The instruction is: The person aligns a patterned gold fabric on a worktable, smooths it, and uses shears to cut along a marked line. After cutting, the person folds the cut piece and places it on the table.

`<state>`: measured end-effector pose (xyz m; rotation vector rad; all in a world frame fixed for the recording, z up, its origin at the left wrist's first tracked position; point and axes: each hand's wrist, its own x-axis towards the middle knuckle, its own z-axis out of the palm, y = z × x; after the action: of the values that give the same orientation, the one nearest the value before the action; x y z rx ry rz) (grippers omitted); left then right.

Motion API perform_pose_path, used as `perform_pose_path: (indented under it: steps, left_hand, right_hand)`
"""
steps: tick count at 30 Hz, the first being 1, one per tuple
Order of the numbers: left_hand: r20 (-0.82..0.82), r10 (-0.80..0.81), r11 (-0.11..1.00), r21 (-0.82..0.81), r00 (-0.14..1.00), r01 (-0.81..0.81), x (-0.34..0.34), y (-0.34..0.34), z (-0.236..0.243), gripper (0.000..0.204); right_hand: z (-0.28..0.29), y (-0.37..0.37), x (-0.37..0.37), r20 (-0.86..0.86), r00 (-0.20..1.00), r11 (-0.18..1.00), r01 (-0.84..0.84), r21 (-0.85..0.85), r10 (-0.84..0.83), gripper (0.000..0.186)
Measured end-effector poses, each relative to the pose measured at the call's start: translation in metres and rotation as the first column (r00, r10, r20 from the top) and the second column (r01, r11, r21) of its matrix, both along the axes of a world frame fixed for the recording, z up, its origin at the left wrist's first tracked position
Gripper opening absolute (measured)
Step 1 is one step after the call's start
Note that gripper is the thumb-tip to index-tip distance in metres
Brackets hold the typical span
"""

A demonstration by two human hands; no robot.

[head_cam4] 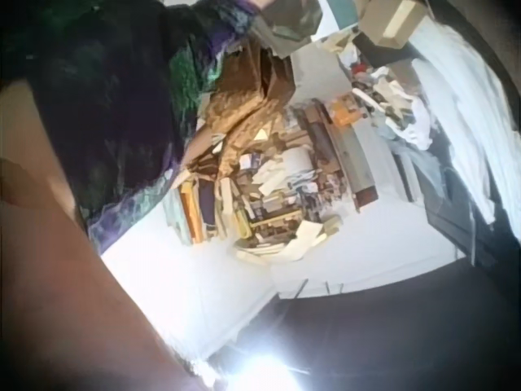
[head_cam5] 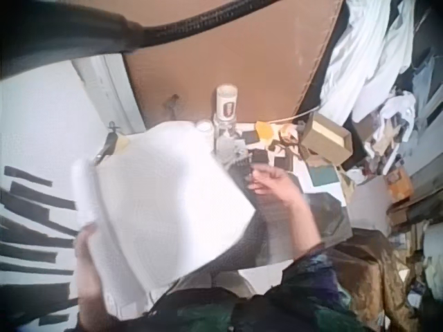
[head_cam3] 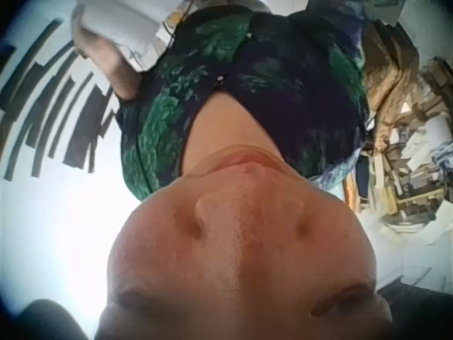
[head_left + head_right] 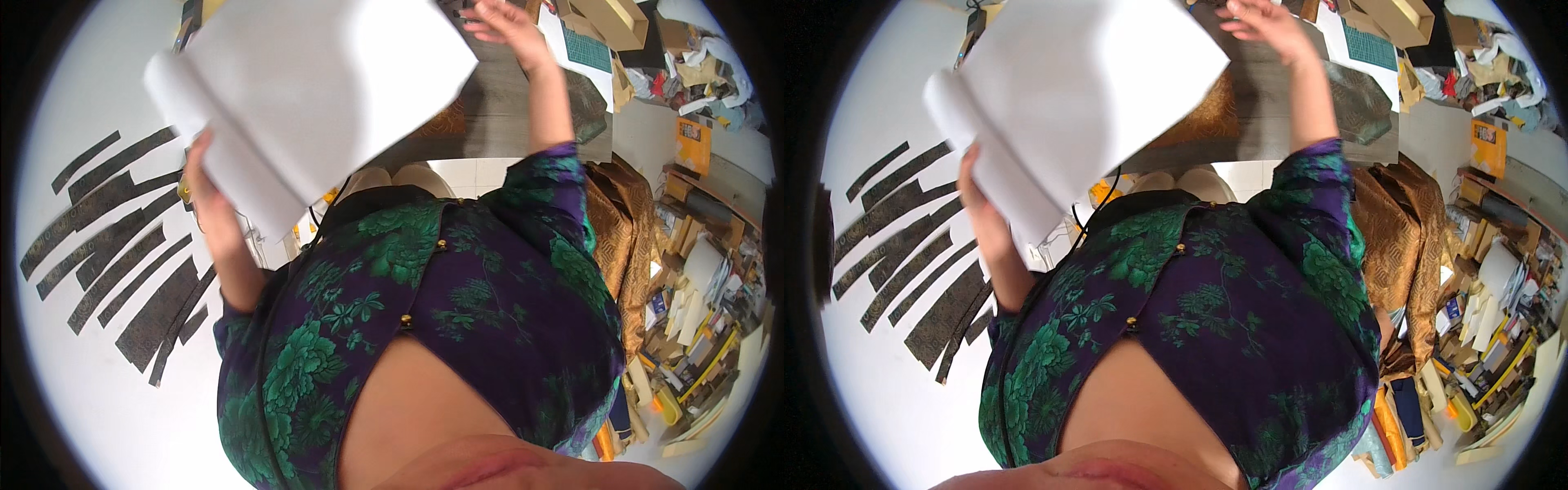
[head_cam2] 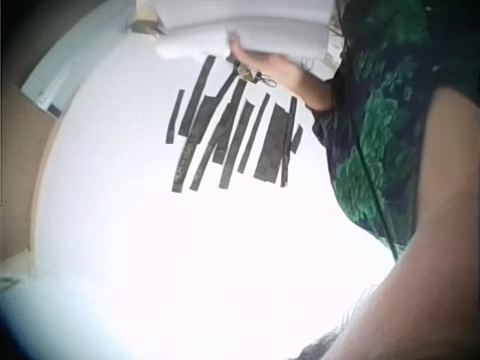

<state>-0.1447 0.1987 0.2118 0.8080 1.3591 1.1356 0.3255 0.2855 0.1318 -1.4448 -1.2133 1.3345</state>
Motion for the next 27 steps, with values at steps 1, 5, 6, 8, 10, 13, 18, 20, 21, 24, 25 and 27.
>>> perform_pose_path:
  steps: [1,5,6,8,10,13,18,20,21,24,25,27]
  left_hand:
    - [-0.051,0.04,0.998,-0.044,0.998,-0.042,-0.007,0.003,0.012,0.058]
    - [0.19,0.204,0.962,-0.222,0.96,-0.16,-0.072,0.009,0.03,0.057]
    - [0.275,0.133,0.975,-0.209,0.952,-0.076,-0.085,0.003,0.034,0.054]
    - [0.225,0.139,0.972,-0.215,0.964,-0.09,-0.082,-0.003,0.052,0.054]
    - [0.126,0.15,0.972,-0.202,0.981,-0.122,-0.055,-0.008,0.074,0.055]
    - [-0.064,0.202,0.972,-0.112,0.977,-0.208,0.014,-0.014,0.091,0.058]
    - [-0.116,-0.039,0.999,0.007,0.992,0.04,0.055,0.002,0.082,0.062]
    - [-0.047,-0.33,0.942,-0.071,0.943,0.327,0.034,0.028,0.078,0.06]
    - [-0.077,-0.388,0.921,-0.065,0.919,0.383,0.049,0.031,0.089,0.06]
    - [-0.109,-0.523,0.851,-0.019,0.845,0.524,0.07,0.039,0.093,0.058]
    - [-0.096,-0.577,0.814,0.014,0.811,0.581,0.08,0.041,0.095,0.057]
    - [-0.128,-0.654,0.751,0.01,0.745,0.661,0.094,0.046,0.099,0.062]
  right_hand:
    - [-0.068,-0.009,0.023,0.342,0.935,0.985,0.134,-0.109,-0.089,0.047]
    - [-0.216,-0.086,-0.03,0.862,0.467,0.87,0.488,-0.067,-0.196,0.052]
    - [-0.221,-0.098,-0.053,0.895,0.361,0.858,0.511,0.046,-0.262,0.049]
    - [-0.226,-0.094,-0.062,0.746,0.656,0.854,0.448,-0.264,-0.114,0.049]
    - [-0.232,-0.097,-0.067,0.676,0.737,0.878,0.343,-0.334,-0.031,0.049]
    - [-0.236,-0.106,-0.068,0.816,0.569,0.956,0.281,-0.078,-0.101,0.049]
    - [-0.205,-0.114,-0.084,0.72,0.606,0.864,0.503,-0.02,-0.337,0.047]
    - [-0.218,-0.117,-0.09,0.737,0.616,0.864,0.496,-0.089,-0.278,0.049]
    - [-0.227,-0.117,-0.092,0.762,0.603,0.877,0.471,-0.1,-0.237,0.049]
    - [-0.206,-0.121,-0.1,0.878,0.428,0.911,0.413,0.023,-0.216,0.053]
    - [-0.198,-0.121,-0.103,0.877,0.415,0.892,0.45,0.034,-0.243,0.053]
    - [-0.212,-0.122,-0.108,0.83,0.442,0.882,0.457,0.118,-0.34,0.055]
